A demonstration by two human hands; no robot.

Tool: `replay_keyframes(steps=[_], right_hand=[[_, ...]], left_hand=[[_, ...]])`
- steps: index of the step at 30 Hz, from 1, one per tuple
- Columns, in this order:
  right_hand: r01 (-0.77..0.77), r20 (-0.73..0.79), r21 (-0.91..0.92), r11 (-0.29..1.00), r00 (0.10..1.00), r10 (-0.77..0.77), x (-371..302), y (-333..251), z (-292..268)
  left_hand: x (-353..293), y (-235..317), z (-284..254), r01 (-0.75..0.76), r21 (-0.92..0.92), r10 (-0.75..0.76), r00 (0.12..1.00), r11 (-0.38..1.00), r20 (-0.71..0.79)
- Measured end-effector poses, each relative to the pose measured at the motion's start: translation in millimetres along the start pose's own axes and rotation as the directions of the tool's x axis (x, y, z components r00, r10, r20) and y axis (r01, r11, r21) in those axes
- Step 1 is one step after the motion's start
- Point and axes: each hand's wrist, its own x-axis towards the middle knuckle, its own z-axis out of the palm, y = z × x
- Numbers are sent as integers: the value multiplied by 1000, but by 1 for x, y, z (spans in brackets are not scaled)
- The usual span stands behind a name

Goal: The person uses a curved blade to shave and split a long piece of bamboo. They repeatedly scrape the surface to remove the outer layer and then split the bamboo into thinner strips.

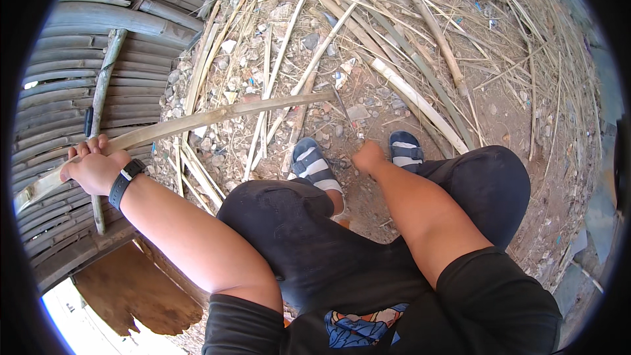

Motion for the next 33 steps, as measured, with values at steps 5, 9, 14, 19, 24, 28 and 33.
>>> replay_keyframes(steps=[5, 9, 14, 19, 24, 28, 33], right_hand=[[-497, 621, 765, 410, 739, -262, 9, -6, -2], [-79, 397, 671, 737, 878, -268, -31, -69, -1], [564, -124, 122, 817, 825, -551, -57, -94, 25], [468, -135, 68, 881, 880, -456, -59, -77, -6], [449, -143, 86, 889, 889, -435, -53, -84, -14], [451, -165, 90, 888, 886, -433, -61, -99, -6], [587, -46, -47, 808, 807, -589, -60, -95, -19]], left_hand=[[-3, 5, 10, 3, -22, -2, 999, 1000, 44], [-18, 11, 15, 21, 25, -20, 999, 999, -31], [-6, 12, 5, 25, -49, -23, 999, 998, 47], [-4, 27, 4, 13, -68, -8, 998, 998, 63], [-13, 21, 11, -2, -116, 6, 999, 993, 35], [-14, 7, 12, -26, -105, 26, 1000, 994, -3], [-4, -2, 5, -22, -86, 19, 999, 996, -38]])
